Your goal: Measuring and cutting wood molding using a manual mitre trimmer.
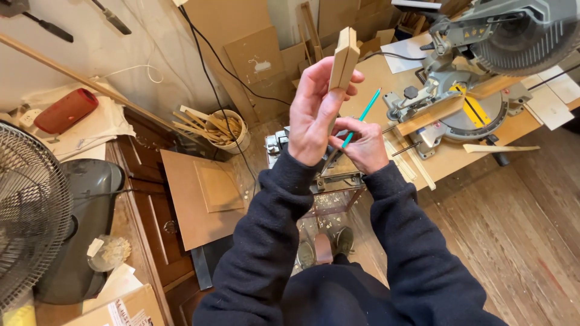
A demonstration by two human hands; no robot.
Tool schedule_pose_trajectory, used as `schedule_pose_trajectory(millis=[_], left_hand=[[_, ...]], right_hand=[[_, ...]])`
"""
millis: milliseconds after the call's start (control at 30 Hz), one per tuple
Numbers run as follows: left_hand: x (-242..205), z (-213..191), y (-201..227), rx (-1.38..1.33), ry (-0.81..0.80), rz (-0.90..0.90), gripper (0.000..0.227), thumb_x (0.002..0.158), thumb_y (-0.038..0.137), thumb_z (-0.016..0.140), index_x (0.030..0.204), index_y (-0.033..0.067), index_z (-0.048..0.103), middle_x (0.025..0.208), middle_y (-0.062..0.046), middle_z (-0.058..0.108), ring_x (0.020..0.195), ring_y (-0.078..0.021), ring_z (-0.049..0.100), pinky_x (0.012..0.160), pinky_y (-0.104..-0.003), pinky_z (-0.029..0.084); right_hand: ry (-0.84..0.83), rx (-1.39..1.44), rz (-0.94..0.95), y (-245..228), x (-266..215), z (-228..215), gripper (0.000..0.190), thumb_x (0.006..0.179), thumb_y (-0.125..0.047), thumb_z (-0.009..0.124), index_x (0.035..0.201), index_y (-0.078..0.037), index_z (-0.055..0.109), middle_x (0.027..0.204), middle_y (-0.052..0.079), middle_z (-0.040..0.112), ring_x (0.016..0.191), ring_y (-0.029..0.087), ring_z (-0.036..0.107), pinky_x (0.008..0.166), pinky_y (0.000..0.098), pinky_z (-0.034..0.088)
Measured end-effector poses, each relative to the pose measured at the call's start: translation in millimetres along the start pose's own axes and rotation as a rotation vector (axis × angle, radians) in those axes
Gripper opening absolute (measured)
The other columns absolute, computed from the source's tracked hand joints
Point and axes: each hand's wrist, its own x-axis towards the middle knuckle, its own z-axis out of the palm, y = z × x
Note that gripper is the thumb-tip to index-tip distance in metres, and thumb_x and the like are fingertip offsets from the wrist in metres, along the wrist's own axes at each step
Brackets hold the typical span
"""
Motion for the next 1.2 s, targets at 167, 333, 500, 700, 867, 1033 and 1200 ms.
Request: schedule_pose_trajectory(millis=[167,333,500,700,867,1033,1200], left_hand=[[-2.2,11.1,-2.4,0.126,0.057,0.028,0.042,0.116,0.022,0.058,0.150,0.0037,0.041,0.122,-0.006,0.060,0.110,-0.0116,0.056,0.104,-0.027,0.048],[2.2,23.3,-2.1,0.368,0.157,0.109,0.049,0.113,0.025,0.060,0.153,0.0036,0.040,0.120,-0.005,0.058,0.110,-0.0110,0.056,0.102,-0.026,0.049],[5.7,19.5,2.0,0.599,0.262,0.202,0.036,0.118,0.028,0.050,0.145,0.0033,0.048,0.134,-0.005,0.062,0.111,-0.0122,0.061,0.104,-0.026,0.050],[5.2,16.8,27.2,0.398,0.259,0.141,0.035,0.119,0.028,0.051,0.142,0.0018,0.051,0.106,-0.001,0.057,0.088,-0.0075,0.050,0.081,-0.022,0.045],[5.8,22.9,44.8,0.077,0.178,0.034,0.039,0.117,0.031,0.051,0.143,0.0022,0.048,0.094,0.001,0.049,0.076,-0.0054,0.043,0.069,-0.021,0.040],[-13.7,40.0,43.2,-0.012,0.177,-0.111,0.040,0.115,0.030,0.049,0.143,0.0019,0.048,0.097,0.001,0.050,0.079,-0.0074,0.045,0.072,-0.024,0.042],[-83.7,82.5,-5.7,-0.103,0.190,-0.332,0.045,0.112,0.027,0.055,0.148,0.0014,0.044,0.096,0.000,0.052,0.084,-0.0092,0.051,0.075,-0.026,0.047]], right_hand=[[0.011,-0.016,-0.023,4.9,-2.3,-0.5,0.023,0.086,-0.005,0.081,0.108,-0.002,0.074,0.084,0.003,0.073,0.076,0.004,0.063,0.069,0.0237,0.055],[0.045,-0.068,-0.069,2.5,-5.5,3.6,0.024,0.085,-0.003,0.080,0.109,-0.002,0.075,0.079,0.004,0.072,0.072,0.003,0.057,0.065,0.0251,0.051],[0.083,-0.068,-0.116,-14.1,-5.8,11.9,0.033,0.082,-0.002,0.077,0.115,-0.003,0.074,0.088,0.006,0.075,0.070,0.006,0.060,0.064,0.0256,0.052],[0.186,-0.222,-0.239,-49.3,-23.4,14.7,0.033,0.083,-0.005,0.079,0.116,-0.004,0.075,0.091,0.010,0.076,0.081,0.017,0.074,0.074,0.0296,0.059],[0.241,-0.263,-0.136,-83.9,-50.9,4.1,0.030,0.082,-0.009,0.084,0.110,-0.005,0.075,0.088,0.009,0.077,0.078,0.017,0.076,0.073,0.0298,0.059],[0.305,-0.333,-0.043,-82.3,-89.8,-7.3,0.030,0.080,-0.009,0.084,0.108,-0.004,0.075,0.087,0.010,0.076,0.079,0.019,0.076,0.073,0.0304,0.059],[0.245,-0.242,0.184,-42.6,-191.4,-37.3,0.028,0.079,-0.009,0.084,0.106,-0.004,0.075,0.088,0.010,0.074,0.079,0.018,0.074,0.073,0.0277,0.058]])
